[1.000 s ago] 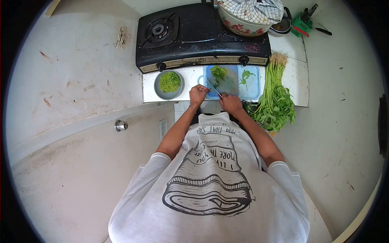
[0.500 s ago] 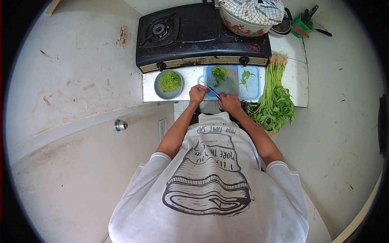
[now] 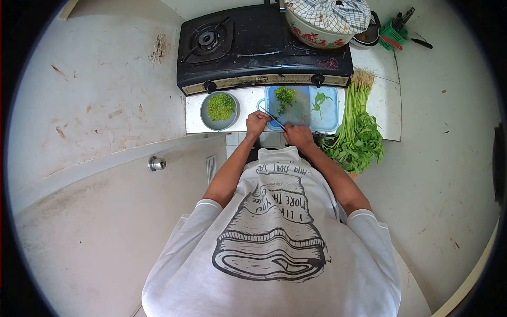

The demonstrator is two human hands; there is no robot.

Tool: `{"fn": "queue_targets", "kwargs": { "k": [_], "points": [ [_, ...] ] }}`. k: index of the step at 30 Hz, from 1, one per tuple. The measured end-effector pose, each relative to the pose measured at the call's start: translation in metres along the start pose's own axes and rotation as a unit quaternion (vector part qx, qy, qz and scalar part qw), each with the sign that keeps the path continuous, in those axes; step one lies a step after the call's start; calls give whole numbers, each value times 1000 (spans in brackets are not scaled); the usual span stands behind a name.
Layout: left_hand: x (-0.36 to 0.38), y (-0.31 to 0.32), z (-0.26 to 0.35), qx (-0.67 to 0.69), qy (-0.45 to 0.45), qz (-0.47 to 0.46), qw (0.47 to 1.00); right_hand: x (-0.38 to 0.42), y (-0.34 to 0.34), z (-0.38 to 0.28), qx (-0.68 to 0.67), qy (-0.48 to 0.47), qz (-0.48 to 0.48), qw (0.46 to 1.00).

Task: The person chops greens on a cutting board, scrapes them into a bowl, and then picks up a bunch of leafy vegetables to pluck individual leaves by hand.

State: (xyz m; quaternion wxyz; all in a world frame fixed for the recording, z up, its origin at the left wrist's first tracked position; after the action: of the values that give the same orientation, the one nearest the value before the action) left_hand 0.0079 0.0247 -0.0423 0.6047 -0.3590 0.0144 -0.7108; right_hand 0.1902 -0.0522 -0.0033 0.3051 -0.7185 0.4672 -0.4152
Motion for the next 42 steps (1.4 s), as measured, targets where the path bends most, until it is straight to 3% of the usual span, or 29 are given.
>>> {"fn": "queue_targets", "kwargs": {
  "k": [11,23,35,42],
  "points": [
    [5,-3,7,-16,-11,-13,1000,-6,-3,1,-16,10,40,999],
    [-6,2,-6,-15,35,-10,999,-8,-8,-5,-2,-4,5,1000],
    [11,-7,11,-92,50,-5,995,-7,-11,6,-20,-17,45,999],
    [18,-6,-6,-16,100,-37,994,5,-25,8,-6,-57,13,998]
  ]
}}
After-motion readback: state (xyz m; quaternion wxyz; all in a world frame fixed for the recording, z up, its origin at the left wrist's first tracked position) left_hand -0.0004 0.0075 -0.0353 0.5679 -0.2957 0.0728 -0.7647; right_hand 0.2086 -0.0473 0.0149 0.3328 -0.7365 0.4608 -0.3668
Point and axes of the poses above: each hand's wrist, its own x-axis away from the middle knuckle, its own y-axis out of the palm, z = x × y, the point moved 6 cm from there along -x, towards the middle knuckle, and after that the axes turned 6 degrees about -x, right-handed, at the moved point
